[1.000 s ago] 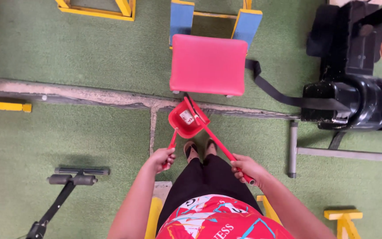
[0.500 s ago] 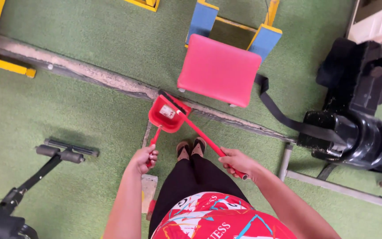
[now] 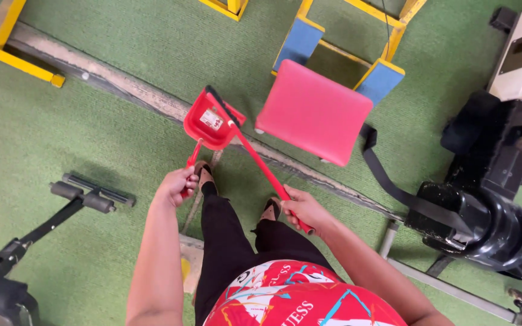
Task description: Sweeping the gym floor using a small handheld brush and dustpan.
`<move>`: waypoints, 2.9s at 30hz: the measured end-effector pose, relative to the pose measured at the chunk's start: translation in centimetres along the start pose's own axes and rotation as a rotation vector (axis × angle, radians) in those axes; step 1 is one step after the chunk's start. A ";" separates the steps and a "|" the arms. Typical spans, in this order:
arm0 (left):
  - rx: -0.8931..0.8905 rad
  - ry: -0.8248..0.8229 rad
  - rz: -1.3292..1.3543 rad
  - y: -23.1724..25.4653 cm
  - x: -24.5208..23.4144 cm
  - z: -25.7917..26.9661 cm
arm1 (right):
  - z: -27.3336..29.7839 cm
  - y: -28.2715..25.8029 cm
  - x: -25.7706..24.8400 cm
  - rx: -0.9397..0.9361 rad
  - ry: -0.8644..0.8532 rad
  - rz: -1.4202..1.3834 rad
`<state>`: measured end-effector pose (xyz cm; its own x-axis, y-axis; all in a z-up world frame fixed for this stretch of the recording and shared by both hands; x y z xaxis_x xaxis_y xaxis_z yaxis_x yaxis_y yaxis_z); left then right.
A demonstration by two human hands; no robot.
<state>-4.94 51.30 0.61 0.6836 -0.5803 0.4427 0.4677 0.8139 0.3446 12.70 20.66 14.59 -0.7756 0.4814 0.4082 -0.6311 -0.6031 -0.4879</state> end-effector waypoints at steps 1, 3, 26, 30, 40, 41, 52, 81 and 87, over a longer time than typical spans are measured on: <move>-0.002 -0.005 -0.005 1.5 -0.3 -0.6 | -0.9 -0.5 0.2 -0.003 0.005 -0.003; 0.006 0.041 -0.124 5.3 -1.7 -1.6 | -2.9 -2.1 0.4 -0.033 0.043 -0.022; -0.260 0.142 -1.121 39.3 -11.0 -25.9 | -37.9 -9.8 -0.3 -0.108 0.543 -0.436; -0.361 0.036 -1.437 40.0 -10.5 -29.5 | -40.0 -12.7 7.5 -0.020 0.545 -0.306; -0.175 0.097 -1.502 41.8 -12.4 -28.4 | -32.0 -14.5 11.9 0.022 0.174 -0.380; -0.151 0.119 -1.491 42.1 -12.1 -27.2 | -31.5 -14.1 11.1 0.016 0.216 -0.432; -0.154 0.237 -1.251 41.4 -9.9 -22.7 | -39.2 -15.0 8.1 0.058 0.542 -0.159; -0.247 0.249 -1.097 45.2 -8.6 -24.6 | -28.6 -21.3 2.7 0.112 0.017 -0.622; -0.286 0.260 -0.994 45.5 -9.8 -23.8 | -30.7 -22.0 -0.3 0.052 0.281 -0.415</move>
<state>22.96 94.69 -7.72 0.0058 -0.9912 -0.1320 0.9723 -0.0253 0.2324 26.46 53.33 1.59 -0.4370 0.8356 0.3329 -0.8911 -0.3519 -0.2865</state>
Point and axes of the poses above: each hand's wrist, its own z-axis away from the middle knuckle, its own x-axis out of the palm, y = z × x, the point moved 9 cm from there along -z, towards the middle knuckle, and after that the axes turned 12 degrees about -y, right-handed, at the moved point
